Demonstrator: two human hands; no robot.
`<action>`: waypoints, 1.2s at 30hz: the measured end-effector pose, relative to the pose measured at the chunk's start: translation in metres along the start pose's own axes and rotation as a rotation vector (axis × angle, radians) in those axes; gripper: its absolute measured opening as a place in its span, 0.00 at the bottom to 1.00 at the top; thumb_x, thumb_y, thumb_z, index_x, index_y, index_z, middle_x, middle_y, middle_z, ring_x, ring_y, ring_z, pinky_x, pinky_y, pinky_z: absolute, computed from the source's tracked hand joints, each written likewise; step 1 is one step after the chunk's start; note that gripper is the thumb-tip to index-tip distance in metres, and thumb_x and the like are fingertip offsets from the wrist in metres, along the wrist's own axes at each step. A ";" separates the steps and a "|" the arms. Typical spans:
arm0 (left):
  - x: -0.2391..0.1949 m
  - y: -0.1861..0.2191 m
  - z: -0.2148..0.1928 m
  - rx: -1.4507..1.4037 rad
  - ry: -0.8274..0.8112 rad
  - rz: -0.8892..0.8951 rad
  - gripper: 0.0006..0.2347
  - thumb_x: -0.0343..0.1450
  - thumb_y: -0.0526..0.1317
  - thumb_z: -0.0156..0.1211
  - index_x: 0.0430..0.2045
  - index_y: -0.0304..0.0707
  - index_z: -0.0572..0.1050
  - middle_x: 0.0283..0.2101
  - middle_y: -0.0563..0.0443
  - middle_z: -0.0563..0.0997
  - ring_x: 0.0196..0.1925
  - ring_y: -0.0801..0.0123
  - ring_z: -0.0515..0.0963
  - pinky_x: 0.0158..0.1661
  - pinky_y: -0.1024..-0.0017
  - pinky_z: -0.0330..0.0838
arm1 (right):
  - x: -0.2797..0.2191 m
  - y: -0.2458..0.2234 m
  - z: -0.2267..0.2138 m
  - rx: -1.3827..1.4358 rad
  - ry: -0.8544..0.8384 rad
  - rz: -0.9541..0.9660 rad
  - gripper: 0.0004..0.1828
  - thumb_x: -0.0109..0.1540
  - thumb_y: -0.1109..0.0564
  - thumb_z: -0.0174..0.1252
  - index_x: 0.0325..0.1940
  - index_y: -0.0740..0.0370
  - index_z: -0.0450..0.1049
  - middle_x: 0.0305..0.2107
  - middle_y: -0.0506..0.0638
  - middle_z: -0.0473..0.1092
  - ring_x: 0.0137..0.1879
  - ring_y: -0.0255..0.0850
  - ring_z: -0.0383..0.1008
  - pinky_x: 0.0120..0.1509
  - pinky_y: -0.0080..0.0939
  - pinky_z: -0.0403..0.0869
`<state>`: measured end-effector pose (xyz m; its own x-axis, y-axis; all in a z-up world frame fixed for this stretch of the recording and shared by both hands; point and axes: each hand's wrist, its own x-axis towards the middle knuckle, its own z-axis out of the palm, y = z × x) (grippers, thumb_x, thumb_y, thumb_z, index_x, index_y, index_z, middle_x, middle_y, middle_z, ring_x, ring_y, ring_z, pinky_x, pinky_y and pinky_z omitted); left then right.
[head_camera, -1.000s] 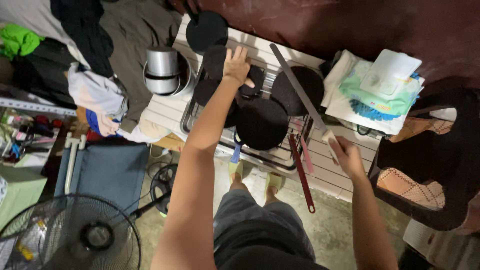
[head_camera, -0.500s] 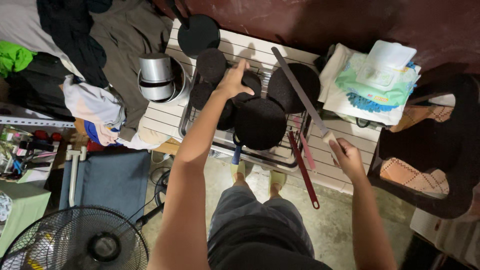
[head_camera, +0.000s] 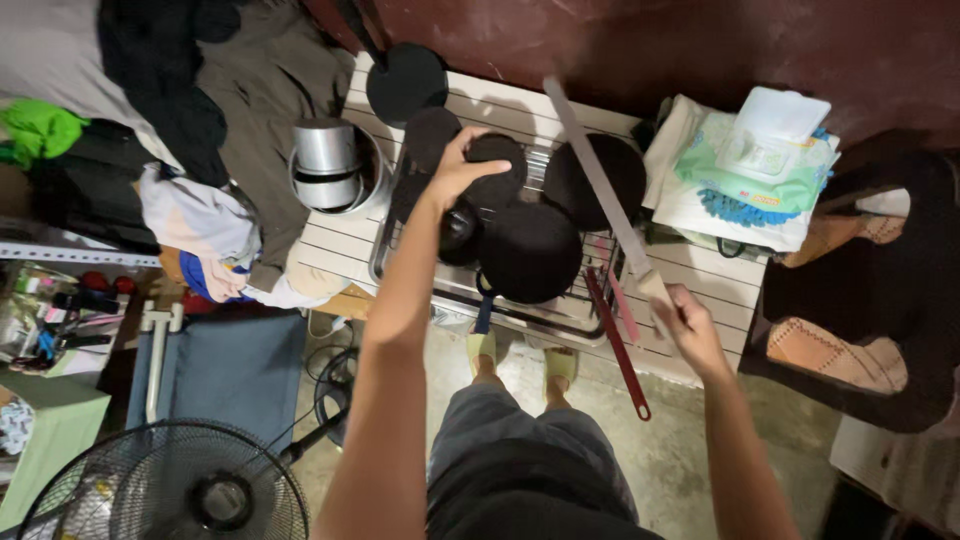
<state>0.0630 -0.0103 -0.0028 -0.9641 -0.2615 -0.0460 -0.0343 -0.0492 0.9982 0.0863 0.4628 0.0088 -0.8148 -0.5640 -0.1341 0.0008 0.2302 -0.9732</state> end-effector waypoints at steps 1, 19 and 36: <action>-0.007 -0.001 0.006 -0.226 0.031 0.022 0.26 0.62 0.35 0.78 0.53 0.34 0.74 0.49 0.46 0.81 0.53 0.58 0.80 0.55 0.60 0.77 | 0.002 -0.010 0.008 0.003 -0.024 -0.086 0.10 0.72 0.56 0.53 0.50 0.67 0.68 0.27 0.47 0.68 0.30 0.31 0.68 0.32 0.33 0.67; -0.022 -0.089 0.087 -1.447 0.367 -0.105 0.20 0.70 0.55 0.66 0.46 0.40 0.78 0.47 0.50 0.82 0.49 0.62 0.81 0.50 0.61 0.77 | 0.023 -0.129 0.131 -0.593 0.019 -0.306 0.22 0.68 0.53 0.54 0.62 0.64 0.60 0.31 0.71 0.74 0.37 0.70 0.75 0.38 0.65 0.73; -0.036 -0.080 0.095 -1.396 0.397 -0.104 0.17 0.72 0.53 0.66 0.43 0.39 0.79 0.43 0.52 0.83 0.45 0.65 0.81 0.45 0.66 0.78 | 0.019 -0.114 0.126 -0.604 -0.003 -0.335 0.22 0.68 0.55 0.53 0.63 0.65 0.60 0.28 0.69 0.73 0.35 0.68 0.75 0.36 0.63 0.72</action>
<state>0.0752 0.0944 -0.0771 -0.8307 -0.4307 -0.3526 0.4037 -0.9023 0.1511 0.1435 0.3256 0.0939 -0.7131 -0.6838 0.1545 -0.5748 0.4442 -0.6872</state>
